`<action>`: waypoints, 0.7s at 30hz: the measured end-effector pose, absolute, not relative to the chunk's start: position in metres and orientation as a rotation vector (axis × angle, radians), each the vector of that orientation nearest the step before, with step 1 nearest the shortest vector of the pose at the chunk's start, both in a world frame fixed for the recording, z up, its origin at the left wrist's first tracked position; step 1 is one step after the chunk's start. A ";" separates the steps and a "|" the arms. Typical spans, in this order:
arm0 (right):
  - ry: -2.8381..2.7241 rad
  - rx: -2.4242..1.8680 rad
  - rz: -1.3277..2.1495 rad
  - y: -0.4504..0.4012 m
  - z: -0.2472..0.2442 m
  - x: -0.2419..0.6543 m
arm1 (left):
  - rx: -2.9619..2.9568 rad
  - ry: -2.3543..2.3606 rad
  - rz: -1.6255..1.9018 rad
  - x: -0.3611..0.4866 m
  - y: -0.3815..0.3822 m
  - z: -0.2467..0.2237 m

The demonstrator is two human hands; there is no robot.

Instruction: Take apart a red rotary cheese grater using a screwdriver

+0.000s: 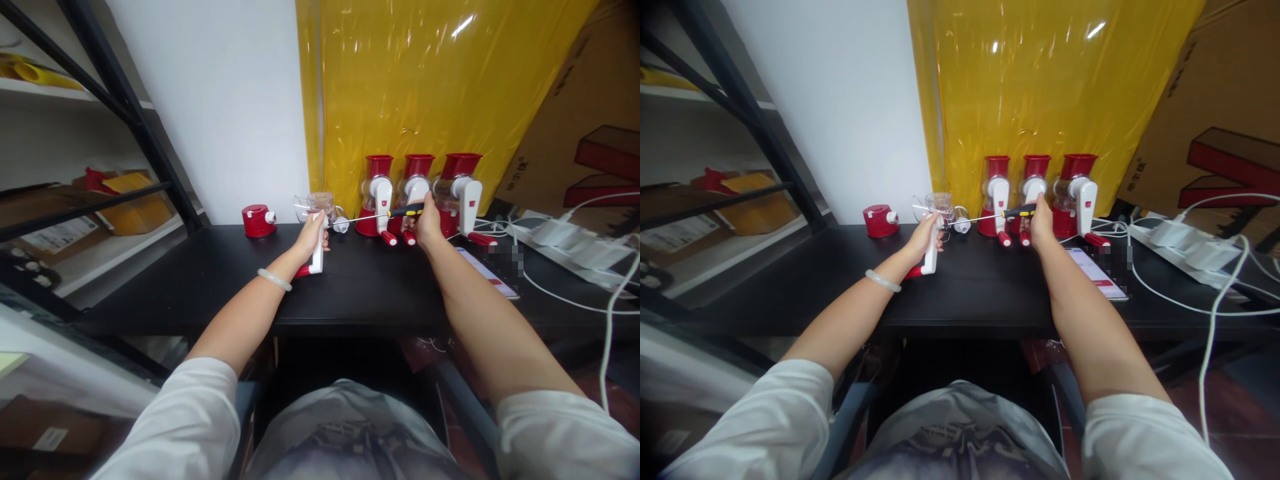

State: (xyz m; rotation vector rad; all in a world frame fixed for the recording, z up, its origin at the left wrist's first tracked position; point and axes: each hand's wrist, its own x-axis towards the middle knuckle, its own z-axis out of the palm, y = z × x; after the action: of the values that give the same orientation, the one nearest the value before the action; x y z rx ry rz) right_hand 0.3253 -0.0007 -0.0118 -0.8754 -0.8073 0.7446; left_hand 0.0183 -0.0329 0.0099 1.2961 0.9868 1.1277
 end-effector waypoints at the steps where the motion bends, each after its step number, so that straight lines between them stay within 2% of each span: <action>1: -0.822 -0.895 0.733 -0.001 -0.012 0.325 | 1.294 0.985 1.131 0.018 -0.033 0.010; 21: -0.814 -0.893 0.705 -0.004 -0.008 0.321 | 1.296 0.984 1.141 0.017 -0.028 0.008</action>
State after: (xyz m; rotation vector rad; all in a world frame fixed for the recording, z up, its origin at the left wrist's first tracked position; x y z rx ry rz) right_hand 0.3213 -0.0043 -0.0081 -0.8933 -0.8136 0.7049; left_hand 0.0175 -0.0283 0.0083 1.2958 0.9835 1.1414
